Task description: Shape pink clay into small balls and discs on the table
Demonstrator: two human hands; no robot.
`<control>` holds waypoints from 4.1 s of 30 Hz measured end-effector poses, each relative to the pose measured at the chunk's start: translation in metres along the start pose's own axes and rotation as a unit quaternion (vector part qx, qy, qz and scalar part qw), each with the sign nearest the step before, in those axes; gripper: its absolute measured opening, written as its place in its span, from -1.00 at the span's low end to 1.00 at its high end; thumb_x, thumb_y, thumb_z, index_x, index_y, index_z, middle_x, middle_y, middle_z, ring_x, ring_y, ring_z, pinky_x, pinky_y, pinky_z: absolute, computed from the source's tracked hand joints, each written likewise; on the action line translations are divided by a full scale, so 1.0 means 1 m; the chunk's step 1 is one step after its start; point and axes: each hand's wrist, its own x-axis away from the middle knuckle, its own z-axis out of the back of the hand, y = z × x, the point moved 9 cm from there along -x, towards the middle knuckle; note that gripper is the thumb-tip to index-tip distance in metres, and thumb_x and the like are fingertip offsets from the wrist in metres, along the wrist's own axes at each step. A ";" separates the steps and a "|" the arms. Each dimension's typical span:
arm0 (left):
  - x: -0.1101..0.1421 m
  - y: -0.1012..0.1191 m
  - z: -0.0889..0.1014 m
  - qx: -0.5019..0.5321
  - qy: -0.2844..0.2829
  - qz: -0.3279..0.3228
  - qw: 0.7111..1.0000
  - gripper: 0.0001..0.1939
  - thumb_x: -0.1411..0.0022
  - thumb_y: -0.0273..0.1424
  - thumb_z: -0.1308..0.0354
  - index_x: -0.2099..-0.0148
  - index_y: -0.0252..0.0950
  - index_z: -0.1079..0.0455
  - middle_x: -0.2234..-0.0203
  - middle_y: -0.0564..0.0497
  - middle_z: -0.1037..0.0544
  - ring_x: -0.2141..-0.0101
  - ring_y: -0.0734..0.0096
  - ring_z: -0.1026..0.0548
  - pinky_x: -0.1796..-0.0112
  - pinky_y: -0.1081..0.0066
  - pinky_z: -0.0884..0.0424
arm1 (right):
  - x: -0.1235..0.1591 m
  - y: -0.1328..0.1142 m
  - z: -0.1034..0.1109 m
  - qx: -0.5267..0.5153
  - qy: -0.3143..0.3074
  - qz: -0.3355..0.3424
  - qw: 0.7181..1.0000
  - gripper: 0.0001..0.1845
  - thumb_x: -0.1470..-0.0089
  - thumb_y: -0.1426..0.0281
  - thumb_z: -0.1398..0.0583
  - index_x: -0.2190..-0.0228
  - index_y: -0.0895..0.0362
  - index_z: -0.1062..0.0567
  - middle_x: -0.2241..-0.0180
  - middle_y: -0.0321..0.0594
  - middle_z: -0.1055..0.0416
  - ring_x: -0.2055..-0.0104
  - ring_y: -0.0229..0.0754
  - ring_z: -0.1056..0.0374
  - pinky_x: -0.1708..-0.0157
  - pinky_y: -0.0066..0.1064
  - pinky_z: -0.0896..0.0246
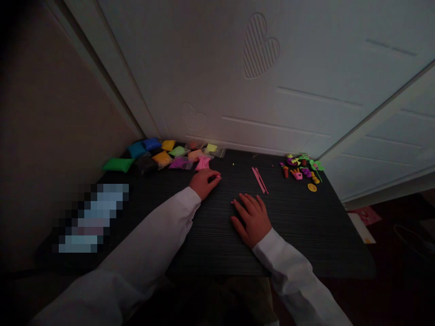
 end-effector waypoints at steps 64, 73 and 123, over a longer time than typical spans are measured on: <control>-0.001 -0.001 0.001 0.010 -0.006 0.017 1.000 -0.78 -0.08 -0.31 0.02 0.29 -0.30 -0.37 0.41 0.00 -0.46 0.34 0.44 -0.37 0.26 0.42 -0.28 | -0.008 0.010 -0.003 -0.001 -0.007 0.015 1.000 -0.60 0.02 0.27 -0.03 0.10 0.10 -0.30 0.01 -0.16 -0.20 -0.02 -0.12 -0.07 -0.04 -0.12 0.18; -0.001 0.001 0.001 0.002 -0.007 0.012 1.000 -0.76 -0.09 -0.30 0.04 0.28 -0.30 -0.37 0.42 0.00 -0.45 0.35 0.42 -0.37 0.28 0.41 -0.29 | -0.025 0.018 -0.006 -0.038 0.026 -0.064 0.997 -0.72 0.05 0.21 -0.07 0.34 0.10 -0.43 0.27 -0.23 -0.38 0.19 -0.18 -0.21 0.11 -0.25 0.03; 0.000 0.000 0.000 0.015 -0.010 0.021 1.000 -0.76 -0.09 -0.30 0.03 0.28 -0.30 -0.37 0.42 0.01 -0.45 0.34 0.43 -0.37 0.27 0.40 -0.29 | -0.016 0.014 -0.004 0.015 -0.009 -0.042 0.999 -0.64 0.00 0.27 -0.01 0.13 0.03 -0.34 0.02 -0.17 -0.19 0.00 -0.07 -0.05 0.05 -0.13 0.10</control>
